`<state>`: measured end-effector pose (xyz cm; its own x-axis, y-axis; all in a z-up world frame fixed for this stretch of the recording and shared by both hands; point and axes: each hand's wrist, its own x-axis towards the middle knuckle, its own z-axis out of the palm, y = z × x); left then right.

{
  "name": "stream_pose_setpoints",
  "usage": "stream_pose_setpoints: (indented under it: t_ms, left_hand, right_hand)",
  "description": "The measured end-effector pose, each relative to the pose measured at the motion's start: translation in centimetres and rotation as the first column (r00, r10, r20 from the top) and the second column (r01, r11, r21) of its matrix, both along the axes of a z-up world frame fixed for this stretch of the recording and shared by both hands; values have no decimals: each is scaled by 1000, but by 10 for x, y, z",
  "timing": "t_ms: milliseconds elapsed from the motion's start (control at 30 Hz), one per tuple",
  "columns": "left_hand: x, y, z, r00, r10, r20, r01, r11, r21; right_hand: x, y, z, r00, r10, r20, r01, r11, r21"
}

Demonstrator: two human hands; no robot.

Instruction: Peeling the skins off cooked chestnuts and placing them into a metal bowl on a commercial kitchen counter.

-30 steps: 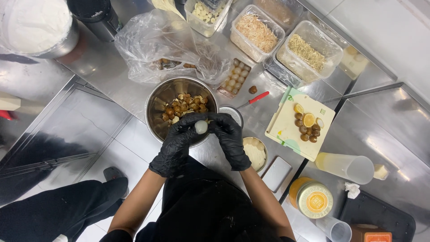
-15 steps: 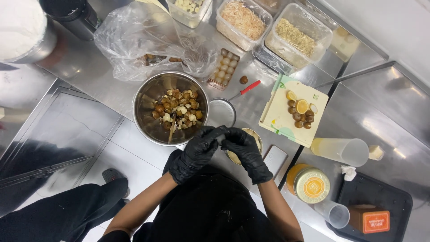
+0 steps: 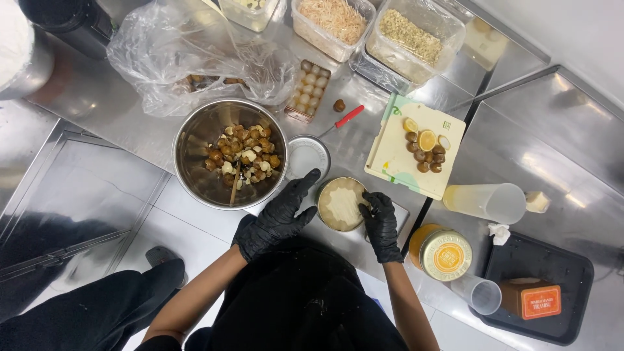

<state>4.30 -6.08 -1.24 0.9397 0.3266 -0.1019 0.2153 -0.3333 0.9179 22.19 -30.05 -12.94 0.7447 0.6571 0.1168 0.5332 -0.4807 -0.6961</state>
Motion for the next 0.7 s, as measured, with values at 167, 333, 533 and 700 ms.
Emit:
stream_pose_setpoints:
  t_ms: [167, 333, 533, 700]
  left_hand:
    - [-11, 2, -6, 999, 31, 16, -32, 999, 32]
    - [-20, 2, -7, 982, 18, 188, -21, 1000, 18]
    - [-14, -1, 12, 999, 28, -46, -27, 999, 18]
    - [-16, -10, -1, 981, 12, 194, -38, 991, 127]
  right_hand:
    - [6, 0, 17, 993, 20, 118, -19, 1000, -8]
    - [64, -8, 4, 960, -221, -173, 246, 959, 138]
    - [152, -28, -59, 858, -476, 191, 473, 879, 67]
    - [145, -23, -74, 851, -516, 97, 516, 856, 27]
